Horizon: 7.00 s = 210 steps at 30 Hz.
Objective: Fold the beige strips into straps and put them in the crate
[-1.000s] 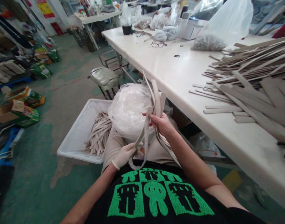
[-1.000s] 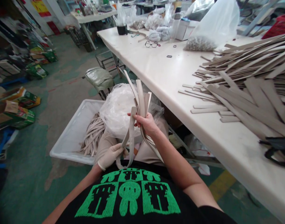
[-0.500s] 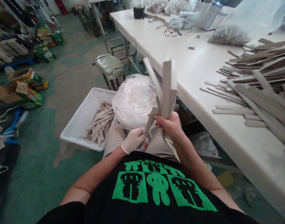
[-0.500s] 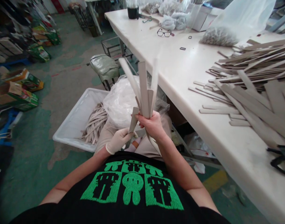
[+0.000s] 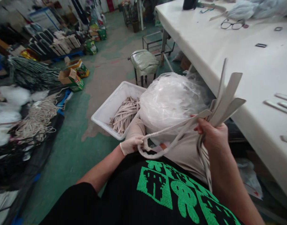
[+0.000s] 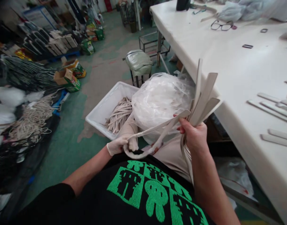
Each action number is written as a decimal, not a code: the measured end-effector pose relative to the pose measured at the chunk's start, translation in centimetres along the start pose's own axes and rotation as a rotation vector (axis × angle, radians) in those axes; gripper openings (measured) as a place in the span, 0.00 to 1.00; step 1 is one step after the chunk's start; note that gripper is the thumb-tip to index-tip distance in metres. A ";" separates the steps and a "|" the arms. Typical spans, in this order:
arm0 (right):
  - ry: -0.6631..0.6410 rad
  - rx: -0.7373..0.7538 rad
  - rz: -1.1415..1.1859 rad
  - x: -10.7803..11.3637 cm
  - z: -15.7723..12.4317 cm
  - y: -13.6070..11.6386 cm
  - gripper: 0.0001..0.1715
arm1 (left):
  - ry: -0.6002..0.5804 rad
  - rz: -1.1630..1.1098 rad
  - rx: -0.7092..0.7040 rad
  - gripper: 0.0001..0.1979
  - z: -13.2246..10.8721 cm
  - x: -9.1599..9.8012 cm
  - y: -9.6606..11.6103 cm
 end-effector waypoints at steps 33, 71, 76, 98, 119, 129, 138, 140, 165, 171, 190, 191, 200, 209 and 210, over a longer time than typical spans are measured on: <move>-0.058 -0.251 0.219 3.6 -5.7 4.7 0.26 | 0.713 1.773 -0.487 0.21 14.3 3.3 12.2; -0.027 -0.382 0.314 2.8 -5.3 7.5 0.30 | 0.452 1.687 -0.936 0.04 18.2 -0.5 11.9; -0.055 -0.396 0.303 1.2 -4.8 7.3 0.29 | 0.461 1.654 -1.063 0.03 11.6 -1.2 9.6; -0.043 -0.427 0.102 -6.2 -1.8 8.9 0.17 | 0.420 1.596 -1.099 0.03 5.1 -2.8 4.2; -0.102 -0.262 0.058 -2.7 -4.2 5.9 0.22 | 0.320 0.142 -0.021 0.18 9.1 -5.3 2.1; -0.095 -0.256 -0.066 6.2 -9.6 4.2 0.27 | 0.392 -0.289 0.082 0.11 10.7 -6.0 2.2; -0.205 -0.182 -0.335 8.8 -13.8 2.9 0.24 | 0.455 -0.317 0.090 0.11 11.7 -7.0 2.9; -0.259 -0.156 -0.366 8.6 -13.8 2.9 0.22 | 0.453 -0.308 0.060 0.11 11.7 -7.3 3.1; -0.174 -0.065 -0.629 8.8 -13.4 6.1 0.23 | 0.394 -0.056 -0.164 0.17 10.5 -6.4 3.8; -0.173 -0.047 -0.681 8.0 -13.3 6.1 0.24 | 0.406 -0.014 -0.192 0.18 10.2 -7.1 3.1; -0.382 -0.658 0.226 2.7 -10.9 7.2 0.26 | 0.271 -0.006 -0.232 0.20 8.8 -8.8 0.1; -0.390 -0.658 0.258 2.5 -10.8 7.2 0.26 | 0.256 -0.007 -0.232 0.20 8.8 -9.0 0.2; -0.354 -0.648 0.389 1.3 -10.3 5.9 0.25 | 0.228 0.138 -0.260 0.16 7.8 -9.0 1.0; -0.343 -0.705 0.257 2.0 -11.2 6.9 0.23 | 0.235 -0.022 -0.232 0.17 7.2 -9.0 1.0; -0.348 -0.707 0.267 2.0 -11.2 7.0 0.24 | 0.242 -0.040 -0.227 0.17 7.2 -8.9 1.0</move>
Point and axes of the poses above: each hand's wrist, its own z-axis towards the middle knuckle, its own x-axis out of the back of the hand, y = z × x, the point moved 3 cm from there along z, towards the middle knuckle
